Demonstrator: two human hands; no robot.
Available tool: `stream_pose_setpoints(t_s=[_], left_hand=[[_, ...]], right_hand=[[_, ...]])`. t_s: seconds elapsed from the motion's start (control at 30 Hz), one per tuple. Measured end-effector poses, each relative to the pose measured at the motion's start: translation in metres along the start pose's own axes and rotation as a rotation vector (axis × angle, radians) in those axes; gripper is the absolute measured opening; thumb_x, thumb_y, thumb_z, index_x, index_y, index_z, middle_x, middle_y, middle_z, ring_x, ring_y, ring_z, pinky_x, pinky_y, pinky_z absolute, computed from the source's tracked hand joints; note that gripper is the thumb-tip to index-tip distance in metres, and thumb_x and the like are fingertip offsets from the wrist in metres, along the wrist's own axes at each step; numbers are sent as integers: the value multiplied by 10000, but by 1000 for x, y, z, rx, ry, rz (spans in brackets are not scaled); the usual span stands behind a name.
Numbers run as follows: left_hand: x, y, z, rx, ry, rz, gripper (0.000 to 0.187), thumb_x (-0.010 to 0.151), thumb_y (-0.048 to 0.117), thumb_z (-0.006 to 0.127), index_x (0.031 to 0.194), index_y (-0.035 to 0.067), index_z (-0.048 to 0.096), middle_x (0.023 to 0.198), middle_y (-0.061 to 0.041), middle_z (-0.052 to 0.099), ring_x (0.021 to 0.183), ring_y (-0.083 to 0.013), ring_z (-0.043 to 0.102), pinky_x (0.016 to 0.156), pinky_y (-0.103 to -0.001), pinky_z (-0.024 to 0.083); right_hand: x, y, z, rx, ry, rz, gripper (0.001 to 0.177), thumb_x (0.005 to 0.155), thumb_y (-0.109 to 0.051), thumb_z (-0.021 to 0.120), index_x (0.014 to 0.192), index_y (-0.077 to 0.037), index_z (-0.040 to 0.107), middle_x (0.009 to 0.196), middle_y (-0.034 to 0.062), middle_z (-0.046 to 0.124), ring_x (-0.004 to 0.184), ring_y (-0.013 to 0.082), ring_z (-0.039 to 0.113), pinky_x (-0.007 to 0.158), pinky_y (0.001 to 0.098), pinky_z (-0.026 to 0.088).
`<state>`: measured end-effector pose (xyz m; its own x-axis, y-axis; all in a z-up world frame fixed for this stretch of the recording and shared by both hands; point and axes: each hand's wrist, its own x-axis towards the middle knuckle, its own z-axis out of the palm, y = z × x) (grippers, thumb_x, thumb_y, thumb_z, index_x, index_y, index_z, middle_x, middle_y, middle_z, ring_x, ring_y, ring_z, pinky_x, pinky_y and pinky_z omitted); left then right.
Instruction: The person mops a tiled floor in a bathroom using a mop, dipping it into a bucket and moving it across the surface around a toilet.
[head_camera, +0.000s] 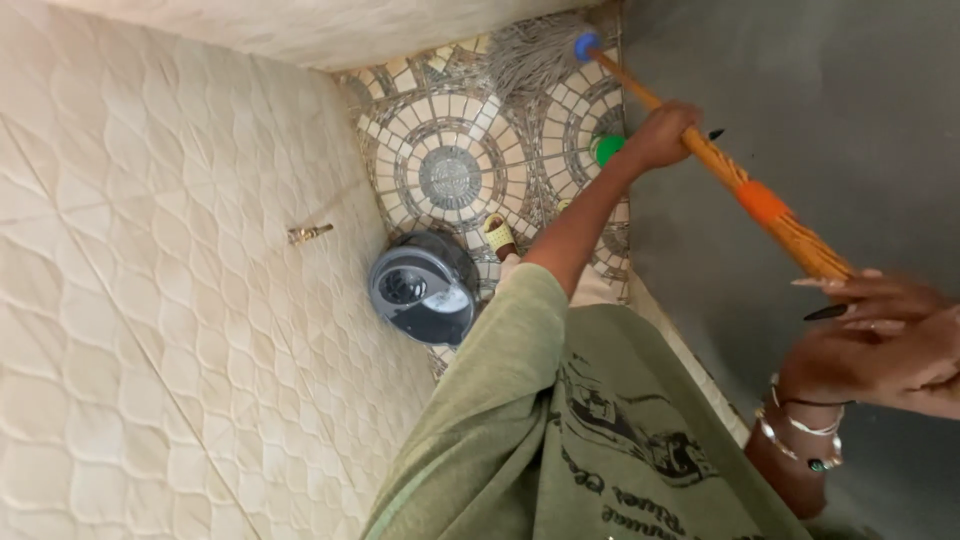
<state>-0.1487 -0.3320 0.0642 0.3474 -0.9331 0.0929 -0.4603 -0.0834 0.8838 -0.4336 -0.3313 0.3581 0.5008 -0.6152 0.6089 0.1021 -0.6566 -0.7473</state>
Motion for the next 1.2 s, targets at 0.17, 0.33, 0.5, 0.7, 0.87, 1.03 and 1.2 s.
stream_pose_setpoints(t_s=[0.17,0.33,0.5,0.7,0.87,1.03,1.2], left_hand=[[-29,9,-9,29,-229,20,179,646,94,715,818,59,751,896,-181,737,897,-391,679,833,-471,530],[-59,13,-7,166,-514,-105,239,710,147,625,879,99,787,958,-153,747,933,-355,699,872,-448,543],[-98,0,-40,183,-537,-115,285,672,148,621,896,120,795,950,-150,745,908,-362,702,837,-459,551],[-146,-44,-88,225,-481,-204,217,693,186,666,854,100,783,914,-163,743,887,-364,707,812,-477,555],[-185,-94,-144,326,-528,-315,222,725,171,657,905,98,764,971,-156,744,936,-352,702,856,-478,552],[-218,-128,-198,377,-454,-348,213,735,170,666,911,91,757,981,-157,739,954,-363,684,880,-481,536],[-259,-148,-231,350,-376,-478,176,795,218,687,896,86,747,953,-163,741,939,-372,688,896,-509,510]], right_hand=[[-88,37,-67,-194,75,168,433,1229,-281,416,1022,51,601,904,203,638,755,293,701,764,376,643],[-133,67,-104,-529,230,451,438,1285,-225,380,1074,79,616,964,223,646,745,261,669,733,338,638],[-113,70,-99,5,-146,154,383,1207,-243,378,973,17,535,898,225,609,736,323,663,801,412,599],[-158,75,-25,120,261,396,366,1243,-221,404,991,7,539,870,202,605,754,264,697,789,386,622],[-100,17,116,-19,475,359,337,1229,-176,462,945,0,508,774,196,602,637,246,675,639,388,624],[-47,-37,214,19,411,391,342,1215,-130,520,899,-7,476,678,189,598,520,229,654,489,390,625],[-24,-29,260,224,352,423,275,1148,-7,569,883,-20,498,685,196,614,535,256,671,517,402,637]])
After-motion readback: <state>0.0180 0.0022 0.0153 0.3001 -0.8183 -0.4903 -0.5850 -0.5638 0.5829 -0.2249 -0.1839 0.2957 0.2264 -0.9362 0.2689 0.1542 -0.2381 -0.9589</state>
